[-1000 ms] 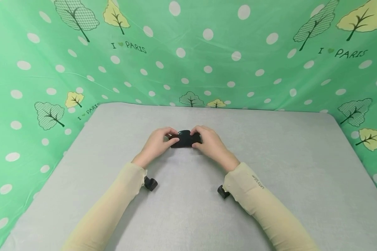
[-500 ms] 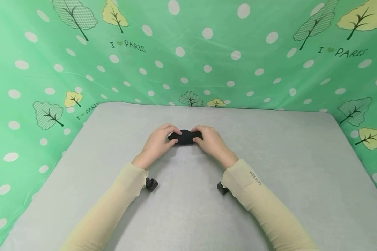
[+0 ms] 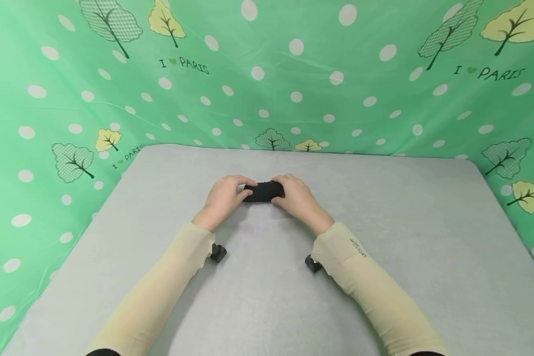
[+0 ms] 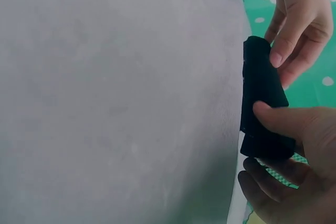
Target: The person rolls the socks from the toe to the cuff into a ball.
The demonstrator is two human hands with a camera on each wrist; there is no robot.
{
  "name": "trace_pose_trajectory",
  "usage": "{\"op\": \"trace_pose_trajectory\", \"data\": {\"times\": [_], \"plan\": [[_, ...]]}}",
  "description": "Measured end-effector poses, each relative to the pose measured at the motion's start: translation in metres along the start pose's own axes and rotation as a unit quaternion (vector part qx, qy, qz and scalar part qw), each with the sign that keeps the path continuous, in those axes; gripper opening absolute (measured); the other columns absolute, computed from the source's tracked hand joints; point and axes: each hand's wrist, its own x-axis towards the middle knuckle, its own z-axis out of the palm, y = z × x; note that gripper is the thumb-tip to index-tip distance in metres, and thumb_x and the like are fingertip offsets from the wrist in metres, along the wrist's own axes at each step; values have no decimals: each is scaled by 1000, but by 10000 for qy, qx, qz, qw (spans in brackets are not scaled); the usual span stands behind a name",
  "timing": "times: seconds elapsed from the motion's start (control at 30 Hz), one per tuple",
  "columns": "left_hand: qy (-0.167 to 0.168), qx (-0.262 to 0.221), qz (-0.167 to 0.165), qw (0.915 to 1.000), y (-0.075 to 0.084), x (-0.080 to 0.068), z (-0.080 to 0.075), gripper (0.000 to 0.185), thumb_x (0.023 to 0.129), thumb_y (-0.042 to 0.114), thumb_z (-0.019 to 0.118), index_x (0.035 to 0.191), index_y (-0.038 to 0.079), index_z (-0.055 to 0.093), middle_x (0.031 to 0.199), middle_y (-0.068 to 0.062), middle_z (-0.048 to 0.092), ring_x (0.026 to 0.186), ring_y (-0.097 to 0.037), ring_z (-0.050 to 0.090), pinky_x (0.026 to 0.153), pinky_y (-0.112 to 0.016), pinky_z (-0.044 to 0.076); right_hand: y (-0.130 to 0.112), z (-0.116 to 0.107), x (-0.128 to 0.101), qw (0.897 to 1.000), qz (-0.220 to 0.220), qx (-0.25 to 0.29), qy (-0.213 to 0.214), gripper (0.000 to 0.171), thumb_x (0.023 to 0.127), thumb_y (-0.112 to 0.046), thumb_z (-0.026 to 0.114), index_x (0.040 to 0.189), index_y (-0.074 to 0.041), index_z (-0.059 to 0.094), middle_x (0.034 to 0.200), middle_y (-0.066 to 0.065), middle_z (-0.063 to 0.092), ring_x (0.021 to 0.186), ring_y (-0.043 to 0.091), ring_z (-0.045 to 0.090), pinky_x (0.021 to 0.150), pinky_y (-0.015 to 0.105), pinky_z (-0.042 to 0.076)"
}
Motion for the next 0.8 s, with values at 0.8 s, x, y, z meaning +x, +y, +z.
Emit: {"op": "trace_pose_trajectory", "data": {"times": [0.8], "plan": [[-1229, -2248, 1610, 9531, 14, -10, 0, 59, 91, 21, 73, 142, 10, 46, 129, -14, 65, 119, -24, 64, 103, -36, 52, 5, -33, -30, 9844, -265, 1724, -215, 36, 96, -23, 65, 122, 2, 62, 117, 20, 66, 97, 27, 70, 88, 33, 52]]}}
